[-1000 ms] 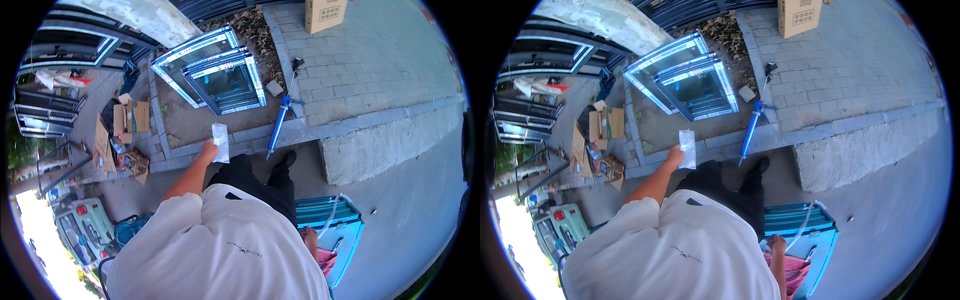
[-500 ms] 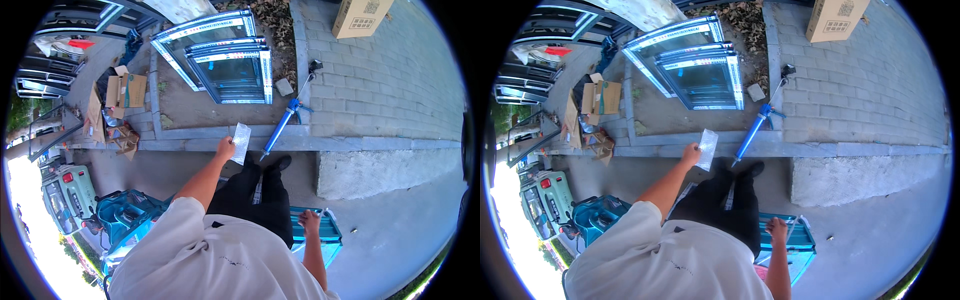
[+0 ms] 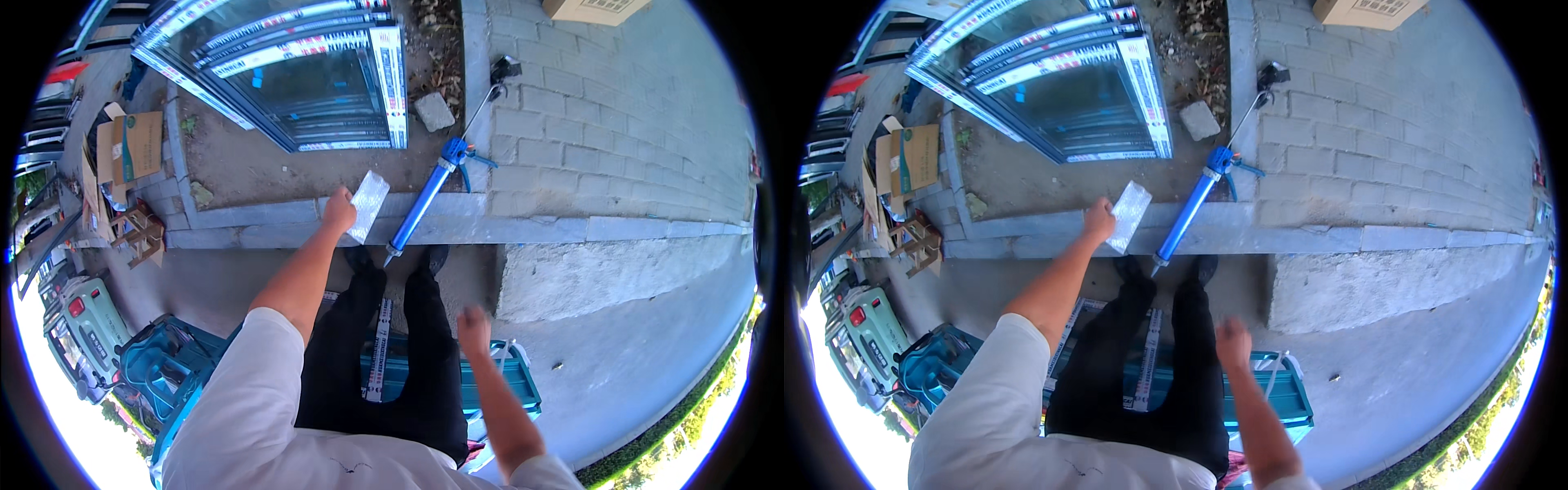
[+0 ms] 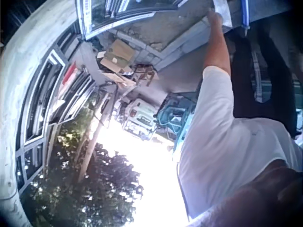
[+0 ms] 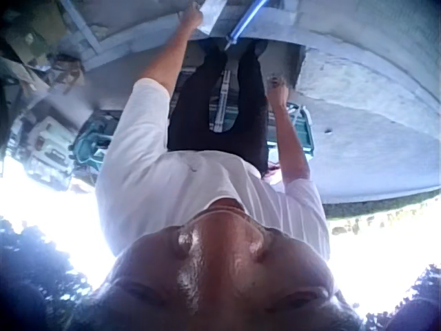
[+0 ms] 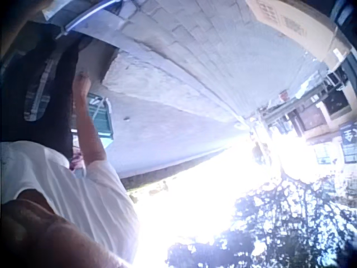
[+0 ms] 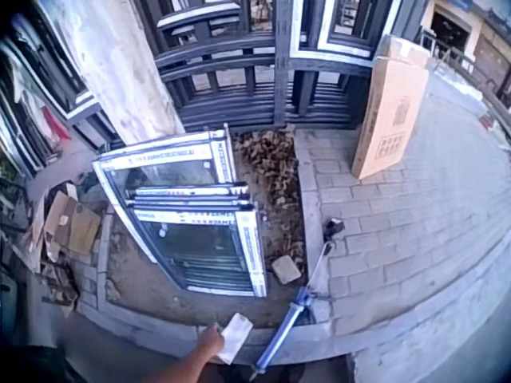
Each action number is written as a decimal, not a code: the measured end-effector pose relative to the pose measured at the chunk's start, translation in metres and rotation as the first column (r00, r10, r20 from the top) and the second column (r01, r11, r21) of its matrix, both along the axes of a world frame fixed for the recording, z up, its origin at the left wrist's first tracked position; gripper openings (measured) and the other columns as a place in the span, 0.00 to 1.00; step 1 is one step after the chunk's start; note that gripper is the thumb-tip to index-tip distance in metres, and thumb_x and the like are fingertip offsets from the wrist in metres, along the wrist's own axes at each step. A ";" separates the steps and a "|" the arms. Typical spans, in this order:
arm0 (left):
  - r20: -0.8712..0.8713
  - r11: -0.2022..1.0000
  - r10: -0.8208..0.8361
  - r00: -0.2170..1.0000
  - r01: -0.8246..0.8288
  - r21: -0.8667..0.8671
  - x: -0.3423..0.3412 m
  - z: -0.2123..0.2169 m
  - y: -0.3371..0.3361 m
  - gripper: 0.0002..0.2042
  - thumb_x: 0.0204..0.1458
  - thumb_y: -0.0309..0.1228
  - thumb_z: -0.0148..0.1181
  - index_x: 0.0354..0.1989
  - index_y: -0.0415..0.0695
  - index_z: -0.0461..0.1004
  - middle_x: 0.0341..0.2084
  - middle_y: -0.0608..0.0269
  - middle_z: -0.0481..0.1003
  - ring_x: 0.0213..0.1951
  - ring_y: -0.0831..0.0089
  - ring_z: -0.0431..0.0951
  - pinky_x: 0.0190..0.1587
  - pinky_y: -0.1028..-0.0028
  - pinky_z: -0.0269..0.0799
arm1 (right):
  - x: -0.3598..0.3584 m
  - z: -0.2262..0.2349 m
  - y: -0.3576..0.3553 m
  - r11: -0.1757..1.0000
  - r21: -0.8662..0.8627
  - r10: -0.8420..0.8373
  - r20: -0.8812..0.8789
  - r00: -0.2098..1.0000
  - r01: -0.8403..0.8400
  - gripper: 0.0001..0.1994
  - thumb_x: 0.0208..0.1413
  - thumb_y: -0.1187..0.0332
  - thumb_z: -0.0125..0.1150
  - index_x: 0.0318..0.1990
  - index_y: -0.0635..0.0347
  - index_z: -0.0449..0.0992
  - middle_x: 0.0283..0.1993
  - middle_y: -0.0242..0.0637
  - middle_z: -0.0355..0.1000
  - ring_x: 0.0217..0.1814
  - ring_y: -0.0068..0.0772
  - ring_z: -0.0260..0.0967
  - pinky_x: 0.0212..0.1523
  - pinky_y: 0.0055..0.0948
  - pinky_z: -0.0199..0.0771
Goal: The person uses a caulking gun to apply sealant along the edges of several window frames located on the ground and in the back of a vehicle. The person handles the gun with both hands and moves it along the frame joints while squeezing the trigger.
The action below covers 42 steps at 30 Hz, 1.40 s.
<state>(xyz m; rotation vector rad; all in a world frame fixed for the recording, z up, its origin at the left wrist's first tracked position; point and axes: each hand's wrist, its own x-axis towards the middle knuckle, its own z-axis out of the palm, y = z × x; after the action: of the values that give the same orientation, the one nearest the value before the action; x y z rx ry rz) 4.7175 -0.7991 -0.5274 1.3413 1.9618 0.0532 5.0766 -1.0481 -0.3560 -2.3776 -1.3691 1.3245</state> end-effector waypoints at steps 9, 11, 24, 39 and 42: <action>0.093 0.992 -0.125 0.988 0.126 -0.005 0.019 -0.121 0.014 0.06 0.51 0.23 0.55 0.37 0.43 0.73 0.35 0.43 0.79 0.43 0.41 0.78 0.42 0.51 0.72 | -0.005 -0.224 0.257 0.317 0.119 0.863 0.374 0.339 -0.941 0.23 0.56 0.70 0.58 0.61 0.52 0.73 0.65 0.39 0.69 0.69 0.43 0.61 0.66 0.44 0.63; 0.084 0.994 -0.101 0.991 0.098 0.040 0.014 -0.144 0.011 0.05 0.51 0.23 0.57 0.37 0.43 0.73 0.35 0.45 0.79 0.42 0.43 0.79 0.42 0.52 0.73 | -0.015 -0.252 0.285 0.189 0.077 0.890 0.407 0.204 -0.979 0.23 0.57 0.69 0.57 0.62 0.51 0.73 0.69 0.38 0.66 0.75 0.41 0.56 0.73 0.45 0.54; 0.334 0.986 -0.145 0.931 0.165 -0.031 0.046 -0.208 0.028 0.08 0.53 0.25 0.60 0.41 0.41 0.78 0.37 0.53 0.82 0.42 0.56 0.83 0.45 0.61 0.76 | -0.045 -0.344 0.304 -0.099 -0.043 0.912 0.397 -0.108 -0.994 0.12 0.55 0.69 0.60 0.48 0.50 0.79 0.52 0.33 0.74 0.65 0.40 0.64 0.76 0.44 0.48; 0.372 0.847 0.446 0.814 -0.519 0.119 0.035 -0.150 -0.040 0.13 0.59 0.26 0.55 0.51 0.37 0.74 0.45 0.52 0.80 0.45 0.54 0.81 0.48 0.63 0.76 | 0.098 -0.160 0.281 0.191 -0.257 0.958 0.260 0.122 -0.947 0.18 0.44 0.75 0.66 0.46 0.51 0.78 0.49 0.37 0.73 0.57 0.44 0.68 0.59 0.42 0.67; 0.444 0.781 0.523 0.727 -0.618 0.092 0.065 -0.048 -0.111 0.07 0.62 0.29 0.57 0.34 0.40 0.68 0.26 0.61 0.72 0.27 0.72 0.72 0.32 0.70 0.72 | 0.140 -0.099 0.259 0.328 -0.324 0.942 0.184 0.281 -0.888 0.17 0.43 0.75 0.66 0.44 0.53 0.77 0.46 0.40 0.72 0.55 0.48 0.69 0.55 0.45 0.70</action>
<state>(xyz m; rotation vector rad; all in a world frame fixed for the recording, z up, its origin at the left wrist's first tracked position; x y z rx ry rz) 4.7822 -0.9101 -0.5758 0.7116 1.9715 0.8233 5.2162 -0.7894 -0.4547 -1.8189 -3.2091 1.1297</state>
